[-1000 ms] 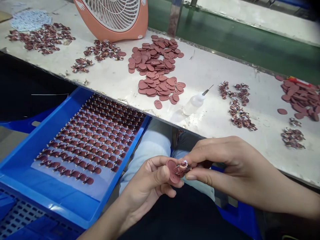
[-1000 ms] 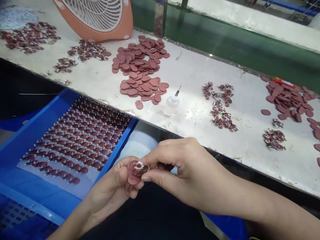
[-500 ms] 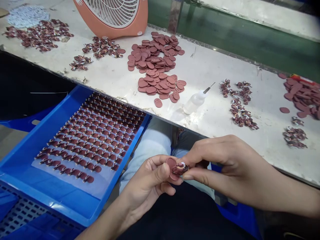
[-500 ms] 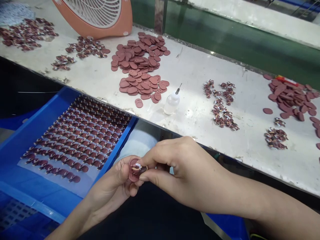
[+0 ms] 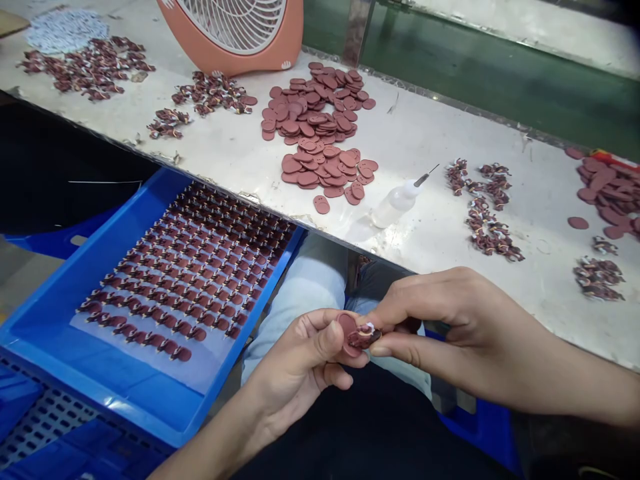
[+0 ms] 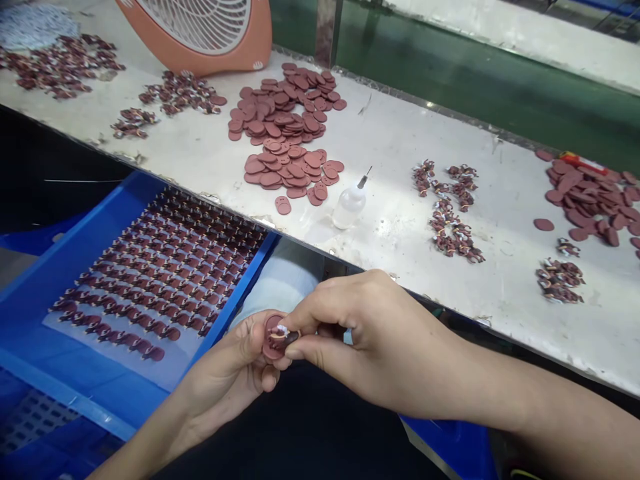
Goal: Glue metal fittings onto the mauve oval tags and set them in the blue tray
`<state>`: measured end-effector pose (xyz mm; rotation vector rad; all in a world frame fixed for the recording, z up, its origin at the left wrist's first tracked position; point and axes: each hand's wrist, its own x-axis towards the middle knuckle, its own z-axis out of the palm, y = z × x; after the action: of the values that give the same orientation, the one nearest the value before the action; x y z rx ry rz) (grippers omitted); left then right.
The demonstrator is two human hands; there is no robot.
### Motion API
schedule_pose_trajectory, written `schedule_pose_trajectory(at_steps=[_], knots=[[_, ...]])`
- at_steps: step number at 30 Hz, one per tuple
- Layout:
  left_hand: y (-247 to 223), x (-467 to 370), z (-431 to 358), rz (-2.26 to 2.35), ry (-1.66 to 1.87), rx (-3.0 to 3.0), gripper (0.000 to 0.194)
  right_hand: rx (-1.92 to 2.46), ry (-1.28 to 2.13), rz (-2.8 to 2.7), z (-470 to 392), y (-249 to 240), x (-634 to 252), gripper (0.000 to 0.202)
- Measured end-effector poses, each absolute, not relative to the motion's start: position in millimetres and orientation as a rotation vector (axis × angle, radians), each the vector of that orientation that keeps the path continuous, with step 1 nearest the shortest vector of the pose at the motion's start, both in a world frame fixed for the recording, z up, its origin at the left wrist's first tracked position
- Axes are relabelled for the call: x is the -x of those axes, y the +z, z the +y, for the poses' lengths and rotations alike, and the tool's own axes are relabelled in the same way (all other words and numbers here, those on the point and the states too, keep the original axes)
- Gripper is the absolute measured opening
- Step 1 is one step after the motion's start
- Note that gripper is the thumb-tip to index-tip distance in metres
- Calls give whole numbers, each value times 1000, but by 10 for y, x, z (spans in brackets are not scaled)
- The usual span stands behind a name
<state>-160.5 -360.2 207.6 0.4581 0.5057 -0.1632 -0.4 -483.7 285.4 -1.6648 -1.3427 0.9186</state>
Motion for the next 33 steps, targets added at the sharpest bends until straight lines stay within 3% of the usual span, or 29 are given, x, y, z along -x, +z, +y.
schedule_pose_trajectory(at_steps=[24,29,33], knots=[[2200,1592,-3608,520,-102,-426,32,1728,808,-1633,-4910,2956,75,10],[2182,1557,-3574,504,-117,-410,32,1676,728,-1602,-4878,2928,60,22],[2161,1533,-3546,488,-113,-393,29,1724,752,-1644,-4831,2942,16,10]])
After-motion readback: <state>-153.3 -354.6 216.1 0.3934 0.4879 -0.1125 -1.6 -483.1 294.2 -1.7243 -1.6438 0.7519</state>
